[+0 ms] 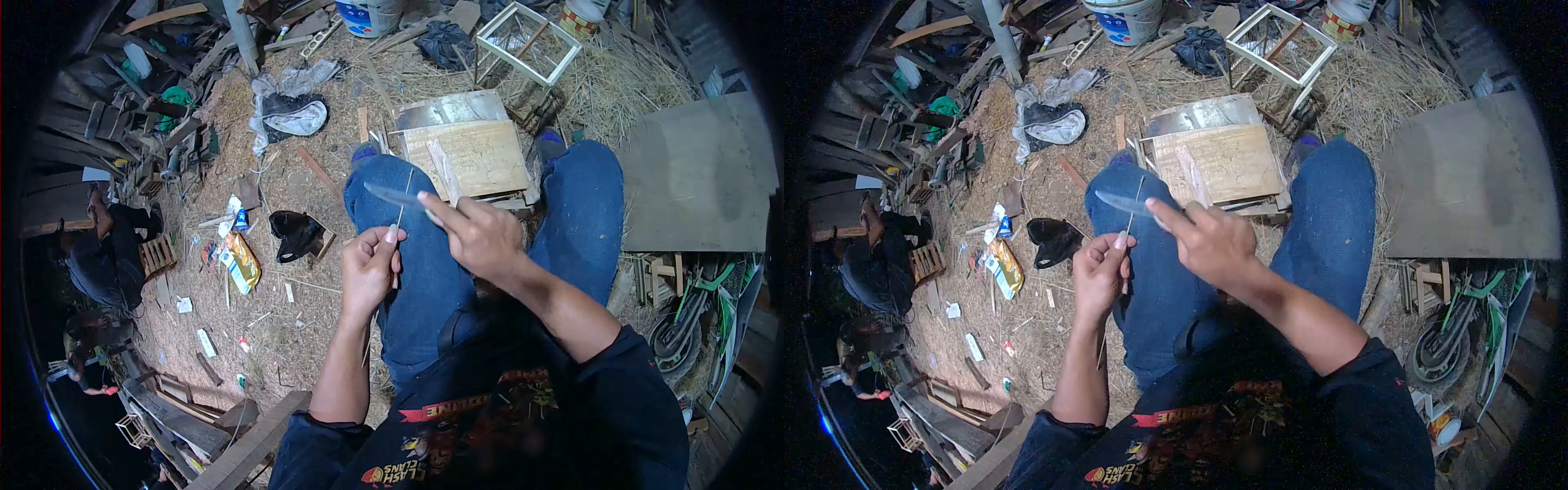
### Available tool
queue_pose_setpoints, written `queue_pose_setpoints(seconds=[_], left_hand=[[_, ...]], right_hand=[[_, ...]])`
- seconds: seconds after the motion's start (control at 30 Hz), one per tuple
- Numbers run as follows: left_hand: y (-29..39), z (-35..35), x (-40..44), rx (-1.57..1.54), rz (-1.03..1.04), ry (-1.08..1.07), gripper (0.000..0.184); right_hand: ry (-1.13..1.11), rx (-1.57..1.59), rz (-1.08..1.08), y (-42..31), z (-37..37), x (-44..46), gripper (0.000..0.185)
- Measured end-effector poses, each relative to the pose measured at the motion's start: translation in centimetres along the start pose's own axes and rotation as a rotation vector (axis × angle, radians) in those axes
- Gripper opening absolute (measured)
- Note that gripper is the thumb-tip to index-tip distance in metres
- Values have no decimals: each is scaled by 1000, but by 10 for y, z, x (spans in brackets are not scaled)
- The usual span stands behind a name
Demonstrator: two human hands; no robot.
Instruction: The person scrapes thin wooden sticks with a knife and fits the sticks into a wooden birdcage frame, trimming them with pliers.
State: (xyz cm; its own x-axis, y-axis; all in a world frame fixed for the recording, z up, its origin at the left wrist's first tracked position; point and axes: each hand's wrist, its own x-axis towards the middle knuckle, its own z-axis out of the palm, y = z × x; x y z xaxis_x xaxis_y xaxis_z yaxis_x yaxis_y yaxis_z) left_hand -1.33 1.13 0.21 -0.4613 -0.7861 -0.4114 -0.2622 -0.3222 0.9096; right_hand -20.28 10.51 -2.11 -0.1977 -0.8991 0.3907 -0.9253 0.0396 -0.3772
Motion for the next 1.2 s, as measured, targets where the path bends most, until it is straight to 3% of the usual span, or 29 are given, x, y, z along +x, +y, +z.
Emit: queue_pose_setpoints(seconds=[0.1, 0.2, 0.37, 0.47, 0.6, 0.77, 0.87, 1.0, 1.1, 1.2], left_hand=[[5, 1, -1, 18, -19, 23, 27], [5, 2, -1, 12, -29, 29, 27], [1, 2, 0, 16, 0, 28, 26], [0, 0, 1, 12, 0, 20, 26], [3, 1, -1, 25, -24, 28, 26], [5, 2, 0, -10, -28, 22, 25], [6, 3, 0, 18, -32, 24, 25], [1, 2, 4, 6, -5, 23, 25], [2, 0, 0, 10, -15, 16, 24], [5, 1, 0, 2, -25, 14, 24]], right_hand=[[23, 65, 94, -5, -2, 5, 44], [64, 107, -37, -8, 0, -7, 41], [42, 38, 71, 3, 3, 0, 46], [26, 47, -69, -7, -3, -9, 45], [65, -61, 43, -1, 2, 1, 49], [46, 9, -25, 3, -2, -4, 42], [18, 26, 97, 3, 0, 2, 49], [41, 109, -34, -4, 1, -10, 41], [41, 40, 79, 3, 3, 1, 42], [49, 34, 24, -10, -2, -11, 43]])
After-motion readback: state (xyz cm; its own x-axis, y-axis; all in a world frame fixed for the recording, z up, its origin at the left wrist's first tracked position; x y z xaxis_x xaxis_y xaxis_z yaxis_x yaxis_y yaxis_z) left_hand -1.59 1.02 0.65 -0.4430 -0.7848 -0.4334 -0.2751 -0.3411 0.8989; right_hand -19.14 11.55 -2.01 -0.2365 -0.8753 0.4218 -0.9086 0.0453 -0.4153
